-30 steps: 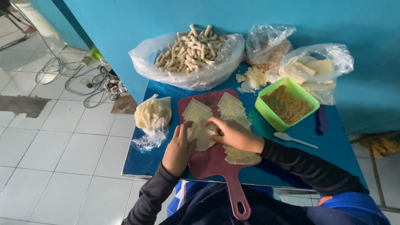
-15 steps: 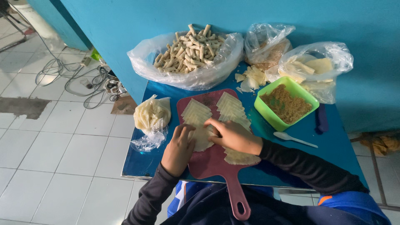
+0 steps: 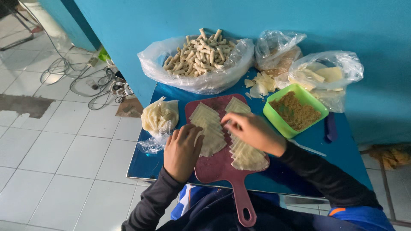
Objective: The person folds thin dough wrappers into triangular filled pastries by hand on a pink paddle-shaped cutting board, pressing the seams closed and arranging the finished pieces in rows on the board. Near the end they use a small spoon on the folded pieces and continue folding new wrappers.
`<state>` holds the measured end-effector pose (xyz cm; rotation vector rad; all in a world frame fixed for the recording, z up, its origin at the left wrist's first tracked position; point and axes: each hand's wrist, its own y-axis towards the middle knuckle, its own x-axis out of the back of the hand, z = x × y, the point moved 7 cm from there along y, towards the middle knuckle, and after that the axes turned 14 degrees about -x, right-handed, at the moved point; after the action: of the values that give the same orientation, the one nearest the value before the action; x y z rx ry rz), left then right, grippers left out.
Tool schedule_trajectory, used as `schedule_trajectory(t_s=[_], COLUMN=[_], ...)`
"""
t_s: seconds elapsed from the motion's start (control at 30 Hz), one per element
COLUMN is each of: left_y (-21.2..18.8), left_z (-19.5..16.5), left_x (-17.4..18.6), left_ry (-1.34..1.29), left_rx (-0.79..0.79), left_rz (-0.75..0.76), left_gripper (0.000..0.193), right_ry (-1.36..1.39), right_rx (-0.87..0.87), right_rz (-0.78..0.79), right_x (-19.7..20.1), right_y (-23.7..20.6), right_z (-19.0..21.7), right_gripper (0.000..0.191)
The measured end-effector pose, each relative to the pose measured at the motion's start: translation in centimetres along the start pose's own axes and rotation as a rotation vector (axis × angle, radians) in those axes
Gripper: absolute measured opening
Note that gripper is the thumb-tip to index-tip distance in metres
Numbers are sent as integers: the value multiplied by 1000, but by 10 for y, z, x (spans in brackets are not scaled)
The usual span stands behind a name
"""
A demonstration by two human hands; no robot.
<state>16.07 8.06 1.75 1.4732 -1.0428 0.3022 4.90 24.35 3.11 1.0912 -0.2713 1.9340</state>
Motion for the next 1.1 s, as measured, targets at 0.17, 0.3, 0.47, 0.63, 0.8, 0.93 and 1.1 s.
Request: schedule_trajectory(t_s=[0.17,0.3,0.47,0.63,0.8,0.93,1.1], left_y=[14,36,55,50,45,46,47], left_z=[-8,-10,-9,-7,-3,-4,-3], left_x=[-3,-14,-37,-49,-60,-60,-65], left_ry=[-213,-321,-321,-280,-322,-325,-334], left_rx=[-142,-255,-292,-323,-287,-317,-256], left_rz=[-17,-78,-115,-122,-98,-114,-79], left_gripper=[36,51,53,53,49,49,46], right_ry=[-149,-348,-488,-422,-274,-91,-240], right_rx=[-21,23,-132,-614,-567,-469,-613], right_rz=[-291,-520,-515,-193,-89,-172,-156], right_x=[78,155,185,183,180,187,189], right_y=[0,13,36,39,35,35,29], right_z=[-37,-95,-167,-220,-217,-209,-223], right_gripper=[13,14,16,51,50,39,41])
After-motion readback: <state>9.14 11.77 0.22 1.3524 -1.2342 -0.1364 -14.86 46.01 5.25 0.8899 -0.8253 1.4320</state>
